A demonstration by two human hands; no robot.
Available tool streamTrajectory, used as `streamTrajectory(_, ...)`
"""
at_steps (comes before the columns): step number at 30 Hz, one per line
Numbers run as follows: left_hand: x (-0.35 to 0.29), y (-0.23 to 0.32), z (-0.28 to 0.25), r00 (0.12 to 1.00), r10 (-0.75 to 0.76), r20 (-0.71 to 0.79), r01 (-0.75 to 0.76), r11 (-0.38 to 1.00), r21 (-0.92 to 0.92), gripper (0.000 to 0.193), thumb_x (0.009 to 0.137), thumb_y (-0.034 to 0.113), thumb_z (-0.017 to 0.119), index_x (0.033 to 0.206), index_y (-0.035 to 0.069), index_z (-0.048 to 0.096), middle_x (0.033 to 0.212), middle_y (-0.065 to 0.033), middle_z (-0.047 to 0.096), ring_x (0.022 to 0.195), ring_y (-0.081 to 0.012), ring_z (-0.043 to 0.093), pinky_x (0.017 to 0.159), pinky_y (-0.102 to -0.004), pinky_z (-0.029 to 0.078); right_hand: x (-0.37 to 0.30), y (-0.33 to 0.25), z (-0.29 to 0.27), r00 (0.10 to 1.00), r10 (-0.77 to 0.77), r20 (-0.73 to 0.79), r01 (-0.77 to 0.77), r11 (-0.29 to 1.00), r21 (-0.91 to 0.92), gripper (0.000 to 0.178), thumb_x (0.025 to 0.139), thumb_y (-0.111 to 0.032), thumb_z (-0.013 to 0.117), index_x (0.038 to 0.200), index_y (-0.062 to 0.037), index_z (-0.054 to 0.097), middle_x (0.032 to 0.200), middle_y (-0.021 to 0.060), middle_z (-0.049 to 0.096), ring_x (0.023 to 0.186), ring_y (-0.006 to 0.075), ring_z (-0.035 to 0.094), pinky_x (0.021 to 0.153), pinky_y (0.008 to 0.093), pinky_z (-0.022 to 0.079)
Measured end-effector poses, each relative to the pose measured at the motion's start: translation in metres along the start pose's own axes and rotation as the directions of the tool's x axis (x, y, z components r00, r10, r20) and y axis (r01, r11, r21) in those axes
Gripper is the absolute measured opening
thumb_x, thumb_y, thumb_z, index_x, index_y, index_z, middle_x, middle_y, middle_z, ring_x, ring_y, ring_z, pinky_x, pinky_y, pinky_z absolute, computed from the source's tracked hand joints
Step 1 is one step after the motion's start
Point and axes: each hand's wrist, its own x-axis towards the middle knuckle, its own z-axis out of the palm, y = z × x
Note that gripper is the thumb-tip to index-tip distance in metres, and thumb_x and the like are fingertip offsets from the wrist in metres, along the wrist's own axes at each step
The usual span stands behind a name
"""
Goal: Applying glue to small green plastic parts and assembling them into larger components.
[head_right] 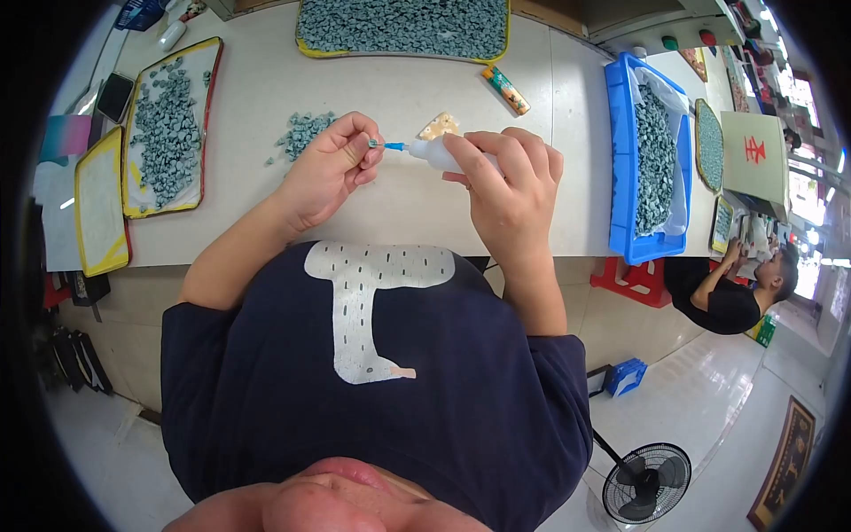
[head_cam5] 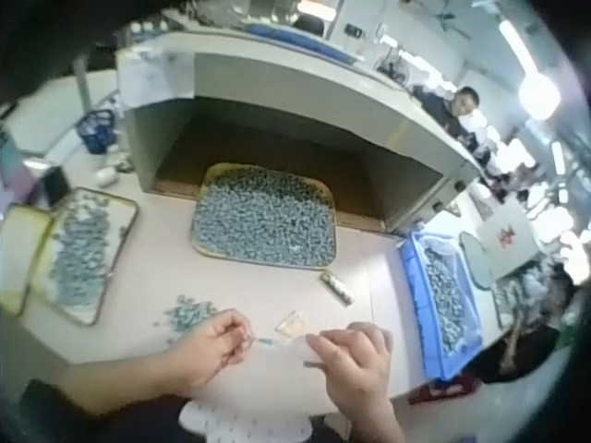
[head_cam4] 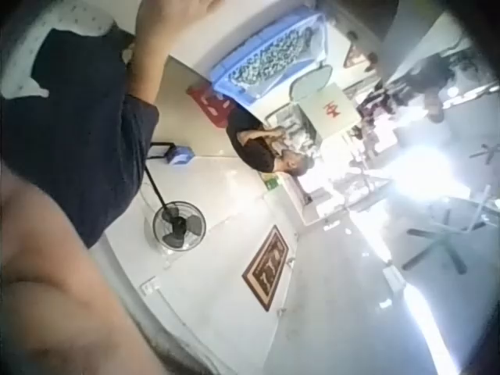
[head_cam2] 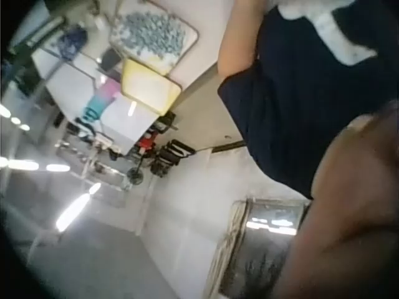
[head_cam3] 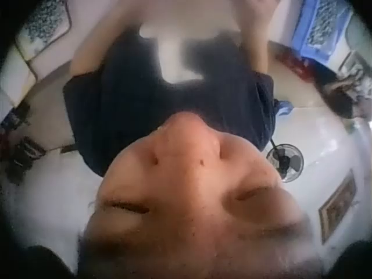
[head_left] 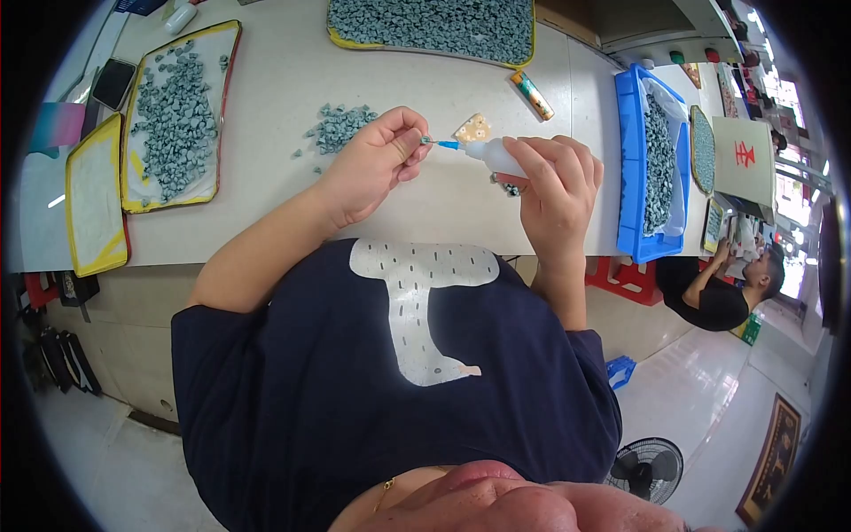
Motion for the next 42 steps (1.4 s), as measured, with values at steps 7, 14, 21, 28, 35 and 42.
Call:
streamTrajectory(7, 0.000, 0.002, 0.004, 1.000, 0.002, -0.025, -0.002, 1.000, 0.004, 0.010, 0.100, 0.010, 0.042, 0.096, 0.008, 0.051, 0.082, -0.0001, 0.049, 0.067, -0.0065, 0.040, 0.060, -0.0194, 0.036, -0.006, 0.011, 0.000, 0.974, 0.214, -0.076, -0.187, 0.947, 0.261, 0.036, 0.071, -0.003, 0.075, 0.105, -0.0065, 0.065, 0.098, 0.0070, 0.065, 0.091, 0.0209, 0.060, 0.081, 0.0322, 0.046)
streamTrajectory(14, 0.001, -0.005, 0.007, 1.000, -0.028, 0.008, 0.028, 1.000, 0.013, 0.010, 0.100, 0.013, 0.044, 0.096, 0.008, 0.051, 0.081, 0.0002, 0.049, 0.066, -0.0065, 0.039, 0.059, -0.0195, 0.035, -0.001, 0.026, 0.037, 0.854, 0.495, 0.161, -0.466, 0.589, 0.660, 0.035, 0.080, -0.001, 0.070, 0.113, 0.0001, 0.058, 0.110, 0.0077, 0.063, 0.101, 0.0176, 0.058, 0.091, 0.0305, 0.046)
streamTrajectory(21, -0.006, -0.010, 0.023, 0.998, -0.064, 0.001, 0.064, 0.997, 0.046, 0.011, 0.099, 0.016, 0.046, 0.096, 0.008, 0.051, 0.080, 0.0012, 0.050, 0.065, -0.0061, 0.039, 0.058, -0.0196, 0.034, 0.019, 0.035, 0.061, 0.797, 0.362, 0.484, -0.601, 0.549, 0.580, 0.037, 0.078, -0.006, 0.073, 0.112, -0.0005, 0.060, 0.110, 0.0060, 0.064, 0.102, 0.0145, 0.059, 0.089, 0.0280, 0.045)
streamTrajectory(28, -0.008, -0.007, 0.020, 0.996, -0.084, -0.018, 0.085, 0.995, 0.060, 0.012, 0.099, 0.018, 0.047, 0.096, 0.007, 0.052, 0.080, 0.0021, 0.050, 0.066, -0.0054, 0.040, 0.059, -0.0195, 0.035, 0.018, 0.041, 0.048, 0.868, 0.320, 0.380, -0.480, 0.738, 0.475, 0.030, 0.077, -0.008, 0.073, 0.105, -0.0026, 0.064, 0.098, 0.0058, 0.066, 0.090, 0.0153, 0.061, 0.079, 0.0275, 0.047)
streamTrajectory(35, -0.005, -0.004, 0.014, 0.991, -0.129, 0.022, 0.129, 0.991, 0.020, 0.012, 0.099, 0.017, 0.047, 0.097, 0.006, 0.052, 0.081, 0.0021, 0.051, 0.067, -0.0047, 0.042, 0.059, -0.0197, 0.035, -0.015, 0.045, 0.013, 0.753, 0.361, 0.550, -0.494, 0.862, 0.112, 0.018, 0.078, -0.010, 0.070, 0.094, -0.0009, 0.067, 0.086, 0.0110, 0.066, 0.075, 0.0216, 0.062, 0.070, 0.0311, 0.049)
streamTrajectory(42, -0.002, -0.009, 0.019, 0.987, -0.137, 0.085, 0.140, 0.990, -0.033, 0.011, 0.099, 0.015, 0.046, 0.098, 0.006, 0.051, 0.081, 0.0017, 0.050, 0.068, -0.0055, 0.042, 0.059, -0.0202, 0.035, -0.035, 0.041, 0.028, 0.796, 0.379, 0.472, -0.408, 0.912, -0.043, 0.016, 0.080, -0.009, 0.068, 0.094, -0.0006, 0.067, 0.083, 0.0128, 0.066, 0.076, 0.0230, 0.064, 0.070, 0.0328, 0.050)
